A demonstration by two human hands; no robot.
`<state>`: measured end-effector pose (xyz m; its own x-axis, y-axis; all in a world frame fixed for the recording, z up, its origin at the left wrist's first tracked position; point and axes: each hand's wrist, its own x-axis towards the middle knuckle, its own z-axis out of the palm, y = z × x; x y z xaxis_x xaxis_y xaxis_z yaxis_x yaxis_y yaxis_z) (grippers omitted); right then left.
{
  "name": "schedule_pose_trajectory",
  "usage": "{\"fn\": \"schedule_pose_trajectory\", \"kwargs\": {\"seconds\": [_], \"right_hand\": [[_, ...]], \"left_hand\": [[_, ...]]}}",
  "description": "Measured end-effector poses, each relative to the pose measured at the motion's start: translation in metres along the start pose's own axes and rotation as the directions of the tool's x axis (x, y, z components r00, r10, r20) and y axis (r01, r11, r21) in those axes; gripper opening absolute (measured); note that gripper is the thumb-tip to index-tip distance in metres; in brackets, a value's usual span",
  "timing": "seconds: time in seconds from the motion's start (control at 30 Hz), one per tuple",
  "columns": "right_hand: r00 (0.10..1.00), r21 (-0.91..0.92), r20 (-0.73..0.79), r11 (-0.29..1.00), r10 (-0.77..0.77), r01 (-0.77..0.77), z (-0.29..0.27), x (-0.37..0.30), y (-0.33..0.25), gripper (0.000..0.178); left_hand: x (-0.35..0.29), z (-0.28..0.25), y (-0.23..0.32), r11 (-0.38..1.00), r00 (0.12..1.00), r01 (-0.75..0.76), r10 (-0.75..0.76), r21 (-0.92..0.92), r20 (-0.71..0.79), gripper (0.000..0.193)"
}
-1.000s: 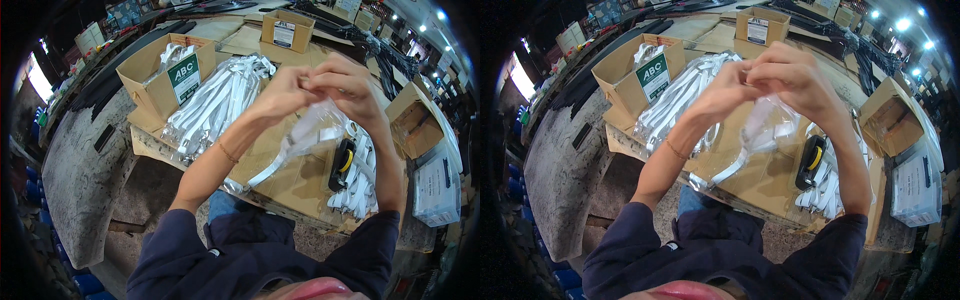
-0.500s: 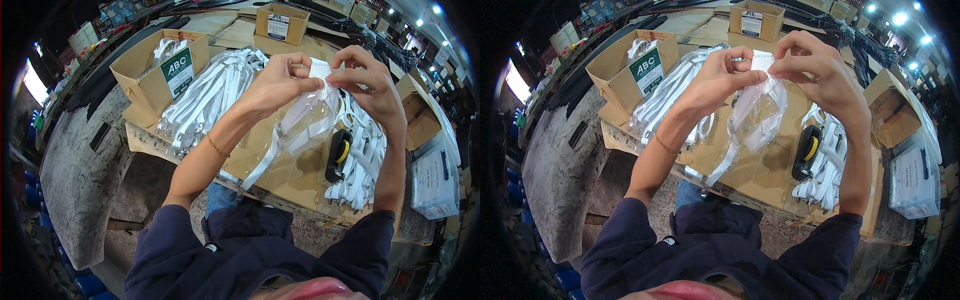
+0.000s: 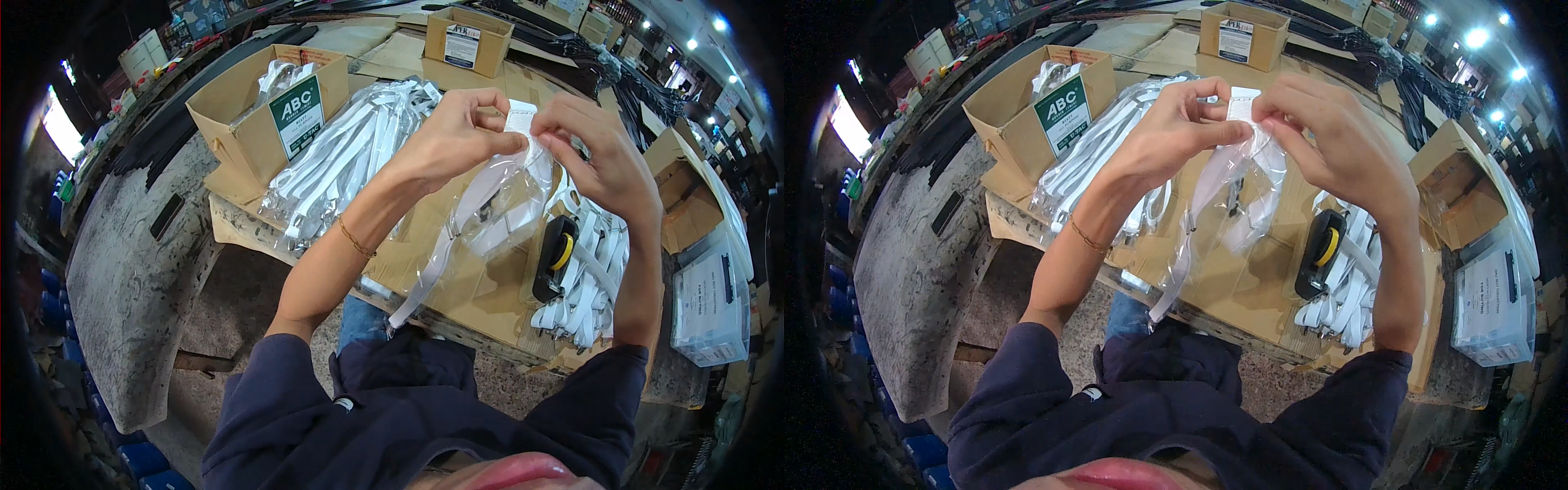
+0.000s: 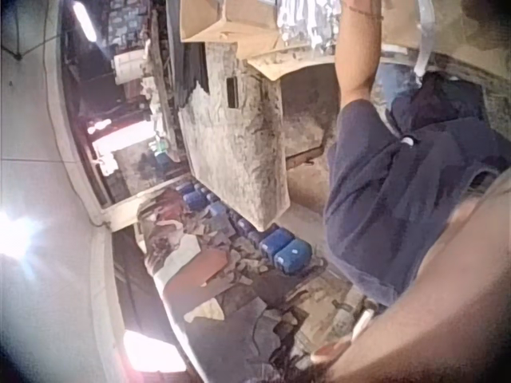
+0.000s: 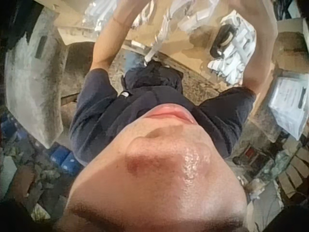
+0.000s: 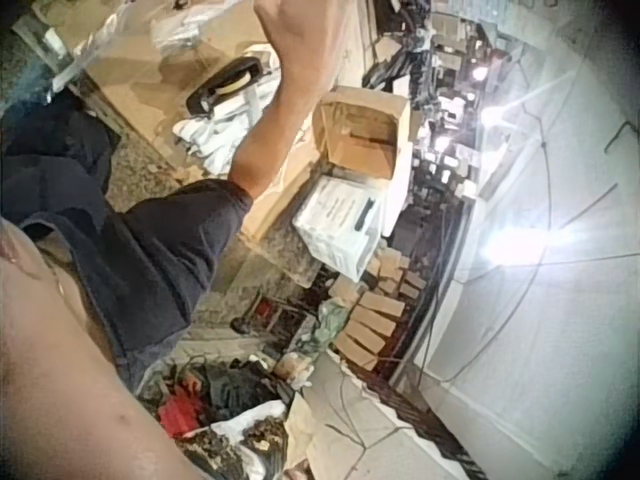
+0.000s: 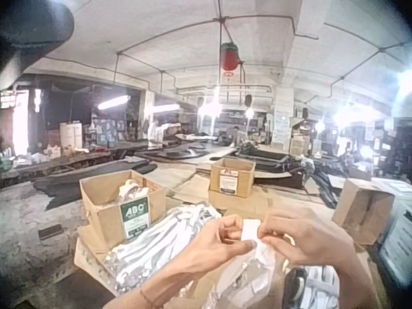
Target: Assembling white elastic straps with metal clips and sliding them into plastic packaging.
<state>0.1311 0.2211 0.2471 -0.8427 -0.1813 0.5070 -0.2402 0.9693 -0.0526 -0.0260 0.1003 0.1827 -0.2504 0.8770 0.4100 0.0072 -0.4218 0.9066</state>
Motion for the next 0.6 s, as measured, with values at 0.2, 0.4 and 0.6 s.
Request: {"fn": "schedule_pose_trajectory", "kwargs": {"seconds": [0.2,0.4,0.6], "right_hand": [[0.999,0.030,0.031,0.999,0.044,-0.045,0.000,0.004,-0.004,0.013],[0.998,-0.011,0.061,1.000,-0.019,0.019,-0.001,0.008,0.003,0.012],[0.988,-0.123,0.153,0.992,0.020,-0.001,-0.004,0.013,0.004,0.012]], "left_hand": [[-0.002,-0.004,-0.002,0.999,1.000,0.001,-0.001,0.035,-0.024,0.017],[0.000,-0.008,-0.009,1.000,1.000,-0.004,0.004,0.011,-0.009,0.022],[0.000,-0.009,-0.012,1.000,0.999,0.017,-0.017,0.021,-0.036,0.024]]}}
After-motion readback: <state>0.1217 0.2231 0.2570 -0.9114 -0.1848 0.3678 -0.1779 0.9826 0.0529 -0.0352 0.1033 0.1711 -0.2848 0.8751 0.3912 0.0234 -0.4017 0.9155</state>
